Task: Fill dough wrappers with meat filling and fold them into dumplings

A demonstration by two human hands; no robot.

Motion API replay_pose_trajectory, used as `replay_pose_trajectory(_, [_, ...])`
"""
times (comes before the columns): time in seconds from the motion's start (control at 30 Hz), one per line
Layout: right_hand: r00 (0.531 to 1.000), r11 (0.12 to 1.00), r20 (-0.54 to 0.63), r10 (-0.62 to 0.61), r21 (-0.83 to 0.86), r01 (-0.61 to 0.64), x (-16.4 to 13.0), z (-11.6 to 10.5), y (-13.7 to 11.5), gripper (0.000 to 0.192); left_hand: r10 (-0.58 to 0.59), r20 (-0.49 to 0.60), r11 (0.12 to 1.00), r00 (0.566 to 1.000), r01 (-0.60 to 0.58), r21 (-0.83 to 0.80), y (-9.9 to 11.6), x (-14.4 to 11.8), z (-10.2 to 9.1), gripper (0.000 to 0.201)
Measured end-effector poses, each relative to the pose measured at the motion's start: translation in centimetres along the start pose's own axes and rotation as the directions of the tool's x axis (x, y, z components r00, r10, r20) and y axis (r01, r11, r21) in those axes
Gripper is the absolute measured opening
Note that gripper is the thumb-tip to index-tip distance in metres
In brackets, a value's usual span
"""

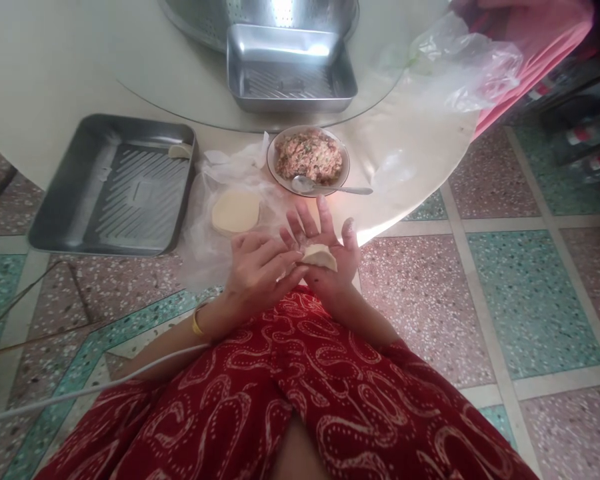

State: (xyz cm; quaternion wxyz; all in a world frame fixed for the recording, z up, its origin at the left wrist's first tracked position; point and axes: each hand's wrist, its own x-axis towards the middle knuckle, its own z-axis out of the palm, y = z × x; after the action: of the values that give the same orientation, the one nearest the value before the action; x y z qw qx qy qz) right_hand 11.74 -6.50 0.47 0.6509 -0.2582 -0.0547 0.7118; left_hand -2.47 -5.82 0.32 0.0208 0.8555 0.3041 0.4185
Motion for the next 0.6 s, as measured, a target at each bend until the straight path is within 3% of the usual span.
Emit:
replay_pose_trajectory(0.27, [1.0,1.0,0.011,-0.01,-0.011,0.01,-0.1,-0.2,0.1,0.051,-0.021,0.052,0.999,0.998,0.024,-0.047,-0.2,-0.4,-0.2,0.009])
replay_pose_trajectory(0.6, [0.999,0.997,0.032,-0.011,-0.076,0.013,-0.5,-0.2,1.1,0.05,-0.025,0.008,1.0,1.0,0.025,0.013,0.1,-0.2,-0.7,0.012])
